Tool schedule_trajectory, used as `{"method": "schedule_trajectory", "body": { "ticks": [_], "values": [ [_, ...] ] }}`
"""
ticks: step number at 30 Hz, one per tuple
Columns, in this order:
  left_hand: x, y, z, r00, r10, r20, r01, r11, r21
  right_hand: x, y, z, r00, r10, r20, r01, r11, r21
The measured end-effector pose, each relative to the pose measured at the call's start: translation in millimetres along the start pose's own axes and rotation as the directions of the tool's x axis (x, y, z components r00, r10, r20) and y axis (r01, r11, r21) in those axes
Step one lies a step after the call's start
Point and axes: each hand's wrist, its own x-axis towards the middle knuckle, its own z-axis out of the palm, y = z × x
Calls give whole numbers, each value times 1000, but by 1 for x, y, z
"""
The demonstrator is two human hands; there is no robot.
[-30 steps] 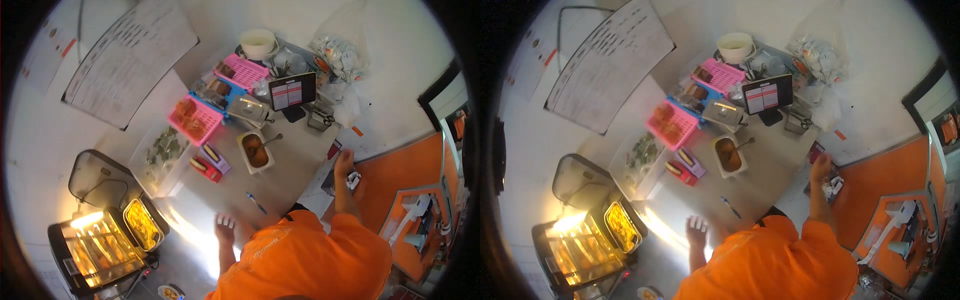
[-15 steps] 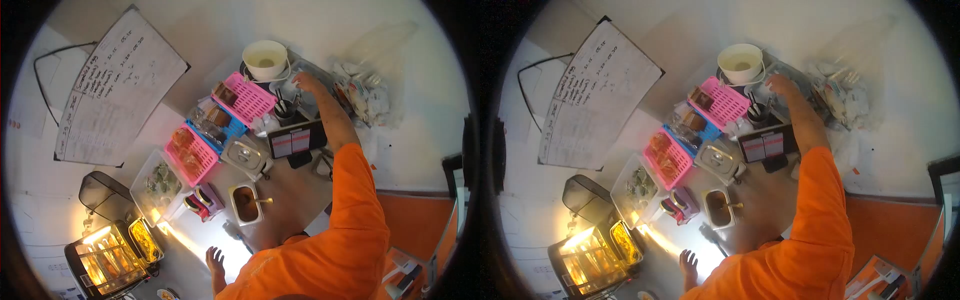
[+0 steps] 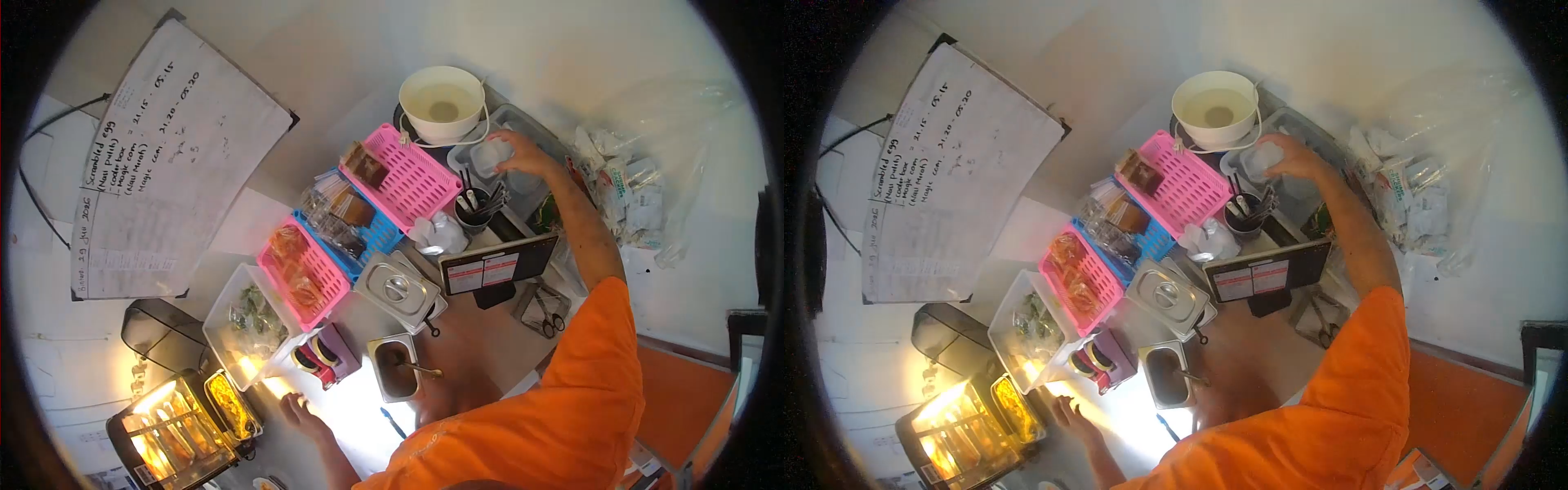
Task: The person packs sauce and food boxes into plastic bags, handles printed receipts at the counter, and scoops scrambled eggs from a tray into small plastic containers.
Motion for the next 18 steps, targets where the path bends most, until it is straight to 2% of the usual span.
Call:
{"method": "schedule_trajectory", "body": {
  "ticks": [2,4,5,6,7,8,9,10,13,14,15,16,17,18],
  "values": [
    [3,23,43,978,191,82,-188,981,-49,-5,-2,-11,986,169,-7,-160,943,292],
    [-7,62,91,916,297,270,-281,955,-95,-2,-21,-40,927,368,77,-344,749,566],
    [-8,84,114,809,358,466,-342,932,-122,-6,-51,-53,948,299,109,-300,726,619],
    [-9,103,138,661,398,637,-392,906,-159,-16,-98,-59,964,228,140,-262,696,669],
    [-14,116,163,563,435,703,-471,868,-160,-21,-135,-60,973,157,167,-229,656,719],
    [-22,138,188,473,456,754,-561,816,-142,-20,-153,-55,960,-14,280,-183,723,666],
    [-33,163,211,422,453,785,-506,837,-211,-21,-169,-49,904,-170,393,-122,777,617],
    [-44,183,232,364,454,813,-441,853,-278,-29,-198,-40,870,-173,461,-158,789,594],
    [-70,209,274,388,480,787,-237,877,-418,-50,-253,-22,801,-142,581,-277,773,571],
    [-67,201,277,418,434,798,-141,899,-415,-53,-259,-25,784,-132,607,-315,758,572],
    [-60,187,280,446,383,809,-42,912,-408,-53,-260,-37,776,-55,629,-467,620,630],
    [-55,179,277,472,325,820,58,916,-397,-48,-246,-44,833,58,550,-469,601,647],
    [-50,177,272,513,294,806,72,921,-382,-39,-223,-53,870,171,462,-467,584,664],
    [-41,166,263,532,238,812,103,934,-342,-27,-174,-47,931,265,250,-359,784,506]
  ]
}}
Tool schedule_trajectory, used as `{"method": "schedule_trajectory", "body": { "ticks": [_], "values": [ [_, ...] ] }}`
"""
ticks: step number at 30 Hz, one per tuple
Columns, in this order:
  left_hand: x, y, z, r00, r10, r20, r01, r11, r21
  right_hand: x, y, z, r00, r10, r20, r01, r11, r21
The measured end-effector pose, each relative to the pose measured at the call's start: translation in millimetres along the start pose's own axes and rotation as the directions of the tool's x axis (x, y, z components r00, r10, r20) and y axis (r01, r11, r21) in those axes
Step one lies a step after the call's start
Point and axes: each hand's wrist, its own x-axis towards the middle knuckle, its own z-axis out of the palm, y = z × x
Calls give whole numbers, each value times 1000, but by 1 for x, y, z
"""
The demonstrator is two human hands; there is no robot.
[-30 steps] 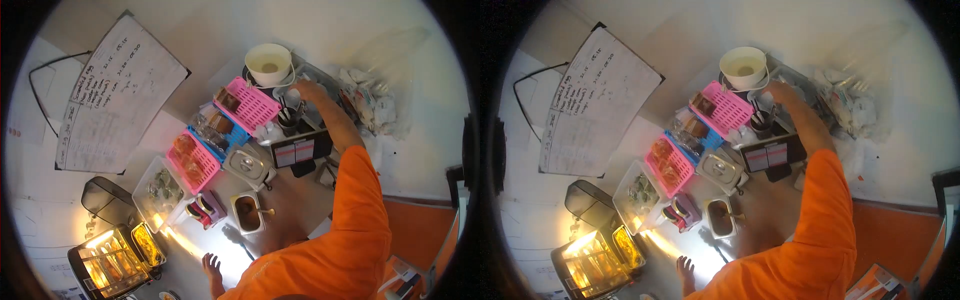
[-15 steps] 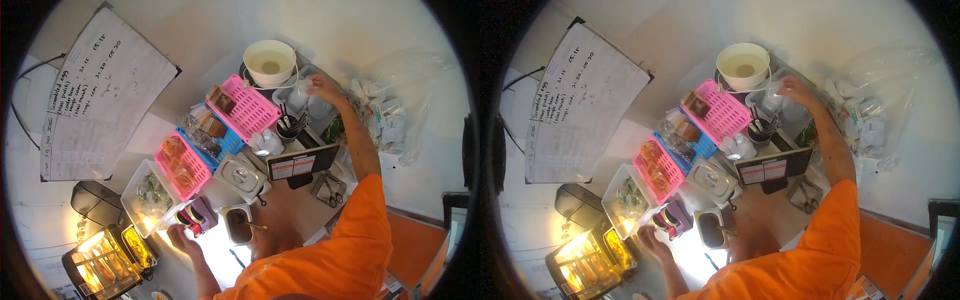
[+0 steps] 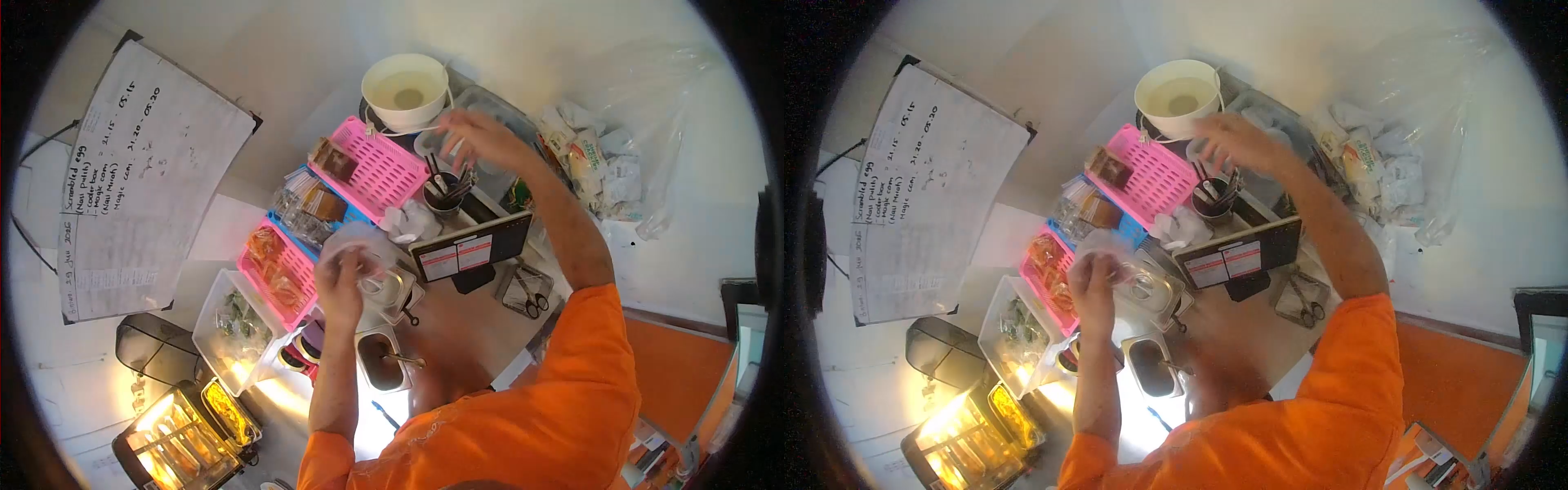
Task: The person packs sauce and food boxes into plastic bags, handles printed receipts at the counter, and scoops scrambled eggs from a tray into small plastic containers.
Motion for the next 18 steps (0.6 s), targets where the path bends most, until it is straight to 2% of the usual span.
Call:
{"method": "schedule_trajectory", "body": {
  "ticks": [1,2,3,6,8,9,12,13,15,16,17,18],
  "values": [
    [-5,-14,-19,998,-47,-31,47,999,-6,34,54,-26,971,-119,-206,60,961,-272],
    [-14,-23,-32,993,-96,-62,95,995,-12,69,112,-62,973,-126,-192,-4,826,-564],
    [-29,-23,-39,989,-114,-90,114,993,-4,89,151,-85,976,-126,-176,-65,604,-795],
    [-62,-26,-59,971,-166,-173,164,986,-27,88,160,-79,947,-223,-230,-110,450,-886],
    [-81,-37,-77,945,-241,-223,223,970,-100,98,156,-62,923,-253,-289,-145,466,-873],
    [-93,-55,-95,950,-237,-204,205,965,-166,102,155,-53,911,-266,-315,-161,474,-866],
    [-116,-50,-102,899,-307,-313,260,948,-185,121,163,-44,894,-370,-252,-162,257,-953],
    [-125,-58,-114,883,-384,-271,250,872,-420,124,161,-42,896,-357,-265,-200,208,-957],
    [-136,-55,-124,892,-406,-196,249,806,-536,125,149,-33,898,-340,-280,-259,106,-960],
    [-145,-54,-128,896,-413,-162,246,766,-594,130,158,-39,864,-407,-297,-254,157,-954],
    [-154,-44,-126,860,-461,-217,274,777,-566,136,167,-44,826,-467,-315,-244,207,-947],
    [-167,-42,-131,859,-468,-207,303,791,-532,126,151,-40,833,-385,-396,-290,306,-907]
  ]
}}
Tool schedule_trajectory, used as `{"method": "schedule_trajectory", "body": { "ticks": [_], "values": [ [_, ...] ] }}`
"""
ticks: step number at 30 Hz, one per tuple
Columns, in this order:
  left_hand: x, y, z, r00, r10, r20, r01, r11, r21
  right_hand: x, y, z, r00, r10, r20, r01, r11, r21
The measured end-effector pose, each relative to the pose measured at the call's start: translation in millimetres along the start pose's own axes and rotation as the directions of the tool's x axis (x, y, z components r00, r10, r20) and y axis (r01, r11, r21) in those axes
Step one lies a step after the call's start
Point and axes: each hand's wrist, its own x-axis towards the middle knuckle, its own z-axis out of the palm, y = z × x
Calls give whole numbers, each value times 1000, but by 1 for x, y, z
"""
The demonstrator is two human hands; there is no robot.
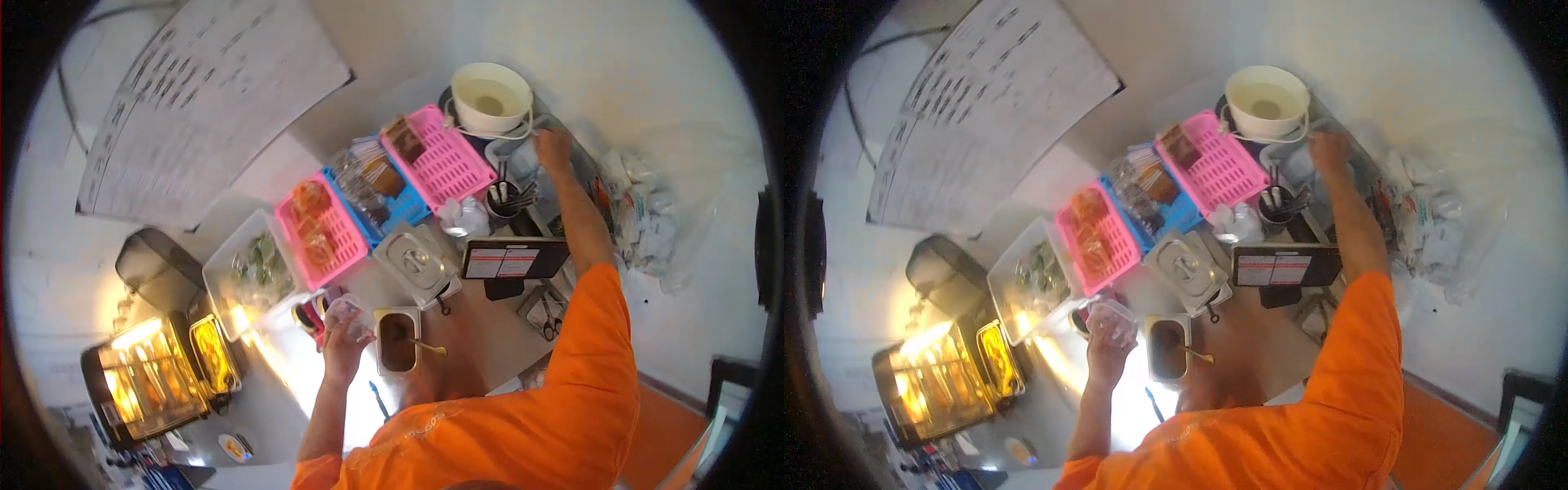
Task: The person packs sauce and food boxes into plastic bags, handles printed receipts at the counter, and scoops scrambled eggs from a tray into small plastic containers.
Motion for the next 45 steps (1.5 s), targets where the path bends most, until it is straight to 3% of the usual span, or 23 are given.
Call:
{"method": "schedule_trajectory", "body": {
  "ticks": [2,3,4,5,8,9,11,13,14,15,16,18,20,23,26,27,30,31,34,39,42,43,45],
  "values": [
    [-16,1,-19,999,-28,28,25,996,90,-1,11,-8,986,165,-14,-159,967,200],
    [-26,1,-35,989,-140,42,142,989,-45,-1,36,9,967,243,-78,-203,917,343],
    [-37,0,-39,986,-163,38,165,983,-78,-3,60,6,947,318,38,-245,644,725],
    [-47,1,-42,983,-179,31,182,977,-115,-8,66,1,929,321,185,-263,221,939],
    [-71,-19,-80,989,-148,16,149,978,-149,-72,4,-83,918,349,187,-144,-145,979],
    [-77,-20,-79,968,-220,-116,184,948,-260,-106,-43,-121,937,273,218,-125,-322,939],
    [-90,-45,-110,958,-225,-179,141,910,-391,-178,-124,-167,985,-144,100,-130,-217,968],
    [-113,-61,-138,947,-148,-285,16,909,-417,-261,-216,-216,894,-322,313,-277,152,949],
    [-125,-66,-157,934,-100,-342,-35,929,-368,-297,-255,-209,799,-593,101,-94,43,995],
    [-140,-73,-179,891,-93,-445,-62,945,-322,-338,-309,-236,669,-722,175,-194,58,979],
    [-154,-78,-202,841,-89,-534,-70,960,-271,-367,-350,-236,450,-878,162,-10,177,984],
    [-179,-95,-261,747,-84,-659,-36,985,-167,-447,-425,-215,291,-957,15,338,117,934],
    [-206,-114,-340,663,-80,-744,44,997,-68,-523,-485,-174,200,-979,37,622,156,767],
    [-233,-122,-435,536,33,-843,152,979,135,-606,-554,-99,175,-985,-9,746,127,654],
    [-236,-136,-522,526,318,-789,162,873,459,-652,-590,-38,43,-997,-58,883,11,470],
    [-235,-129,-536,543,466,-698,132,774,619,-655,-612,-51,39,-999,-35,869,17,495],
    [-233,-92,-558,581,565,-586,332,493,804,-664,-682,-111,96,-995,17,800,88,594],
    [-234,-73,-560,631,479,-610,308,567,764,-664,-725,-120,157,-988,8,760,126,637],
    [-233,-43,-571,625,541,-563,332,468,819,-667,-845,-145,297,-955,-26,703,200,683],
    [-217,-4,-625,609,565,-557,71,661,747,-668,-943,-79,152,-987,-60,850,100,517],
    [-190,21,-663,596,573,-563,-191,781,594,-645,-961,-71,176,-984,12,605,118,787],
    [-180,30,-671,587,576,-569,-229,792,565,-634,-973,-62,168,-978,-124,560,-9,828],
    [-152,39,-686,597,521,-610,-307,851,426,-601,-998,-66,294,-955,34,523,190,831]
  ]
}}
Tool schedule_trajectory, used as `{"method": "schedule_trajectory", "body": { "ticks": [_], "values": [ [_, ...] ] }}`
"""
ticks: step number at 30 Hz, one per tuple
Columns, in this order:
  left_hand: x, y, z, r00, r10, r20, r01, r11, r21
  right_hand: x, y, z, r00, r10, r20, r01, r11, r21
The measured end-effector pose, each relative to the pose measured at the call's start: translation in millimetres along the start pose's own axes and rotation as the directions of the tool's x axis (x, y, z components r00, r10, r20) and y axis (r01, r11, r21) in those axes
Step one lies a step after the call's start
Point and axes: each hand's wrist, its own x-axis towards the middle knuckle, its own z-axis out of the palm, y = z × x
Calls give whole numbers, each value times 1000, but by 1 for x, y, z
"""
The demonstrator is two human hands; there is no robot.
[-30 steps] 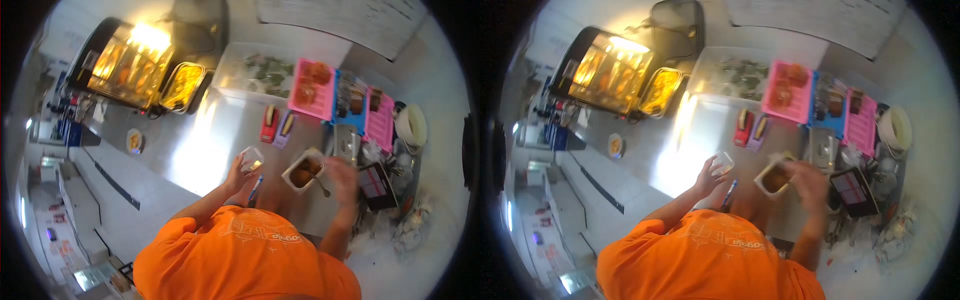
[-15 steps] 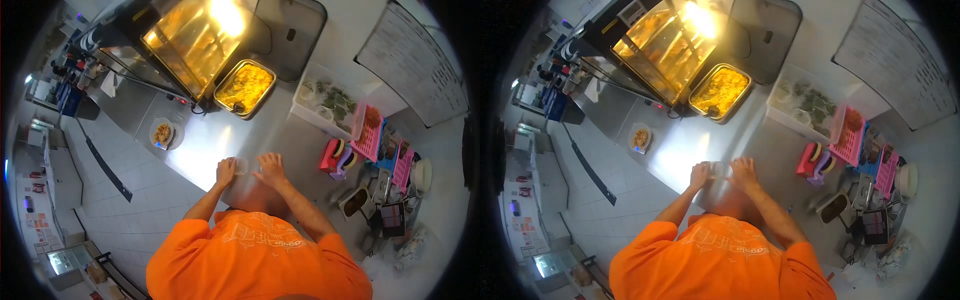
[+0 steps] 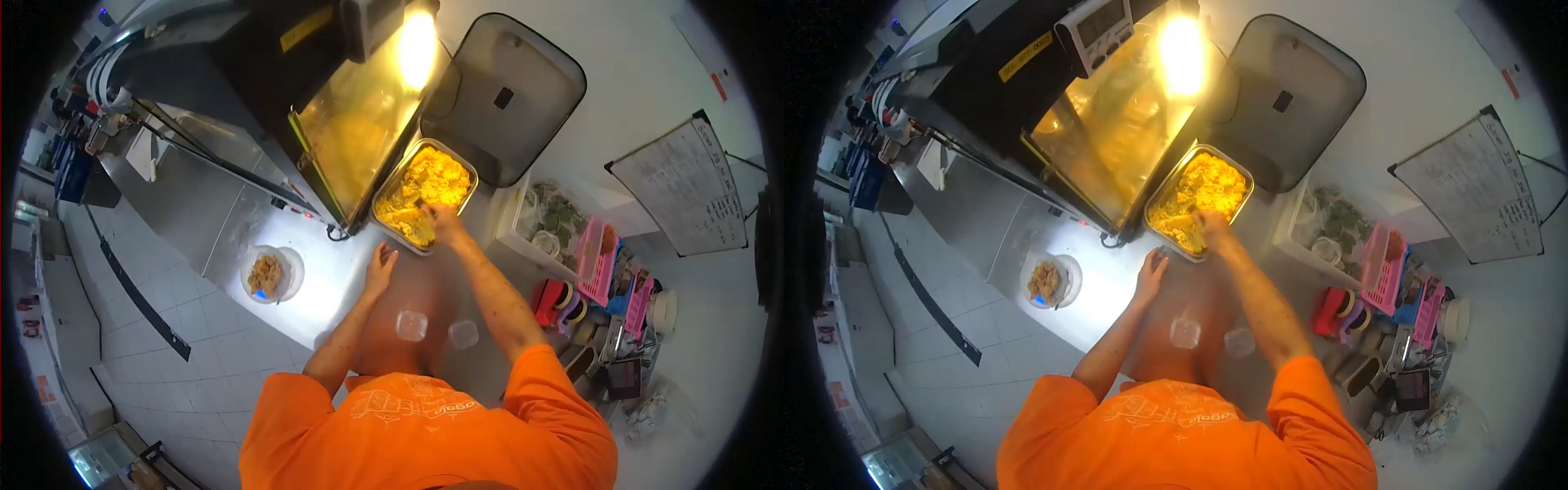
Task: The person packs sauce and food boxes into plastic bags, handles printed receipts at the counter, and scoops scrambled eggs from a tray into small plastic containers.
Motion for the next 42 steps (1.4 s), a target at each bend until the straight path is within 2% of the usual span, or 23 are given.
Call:
{"method": "schedule_trajectory", "body": {
  "ticks": [1,3,5,7,8,9,11,13,14,17,18,21,22,25,26,28,32,34,35,36,39,41,42],
  "values": [
    [17,-10,9,998,-66,7,67,993,-100,19,1,-12,995,103,-16,-103,995,0],
    [33,-18,23,973,-223,59,231,929,-291,57,28,-22,972,35,-231,-43,999,-28],
    [40,-2,33,916,-373,150,399,793,-462,89,51,-23,966,-96,-242,74,992,-99],
    [35,0,40,916,-395,65,379,803,-461,107,53,-18,964,-175,-198,150,979,-135],
    [31,-3,41,925,-377,52,357,813,-461,110,51,-14,982,-137,-132,124,987,-105],
    [30,0,42,932,-359,39,335,821,-462,110,53,-4,980,-184,-79,183,983,-28],
    [29,2,42,954,-301,-6,270,864,-424,107,62,12,990,-105,91,111,992,-55],
    [29,2,40,974,-228,-5,204,883,-424,99,49,11,947,-91,307,129,986,-107],
    [30,3,40,963,-271,0,241,855,-459,94,39,8,910,-80,408,144,981,-129],
    [28,11,36,927,-375,21,327,777,-538,61,18,12,870,-236,433,290,955,-61],
    [30,12,34,921,-387,31,340,764,-548,50,11,11,871,-220,440,256,966,-23],
    [32,16,31,904,-419,83,386,719,-578,22,-8,8,943,-190,274,155,977,143],
    [31,16,29,896,-432,105,407,703,-583,12,-16,9,971,-97,218,48,974,220],
    [31,17,26,907,-406,111,383,687,-618,-8,-30,25,979,-72,192,39,985,167],
    [32,9,26,902,-393,180,406,624,-668,-15,-35,30,978,15,210,-62,973,220],
    [34,11,25,914,-355,195,392,658,-643,-20,-38,43,984,123,127,-158,933,324],
    [25,36,25,929,-348,128,362,775,-518,-22,-58,62,932,363,-8,-315,818,481],
    [24,22,31,924,-352,151,378,771,-512,-8,-61,76,851,519,-79,-449,798,402],
    [22,13,34,920,-357,161,388,769,-507,-2,-60,80,800,589,-116,-516,774,368],
    [19,17,34,914,-370,170,403,764,-505,6,-64,75,733,676,-79,-586,686,431],
    [14,25,25,910,-368,190,414,794,-444,16,-18,80,650,707,278,-517,143,844],
    [7,6,9,927,-324,188,372,857,-356,13,-5,72,666,694,273,-437,67,897],
    [-3,2,-3,964,-127,235,183,954,-235,12,-6,65,660,712,241,-385,45,922]
  ]
}}
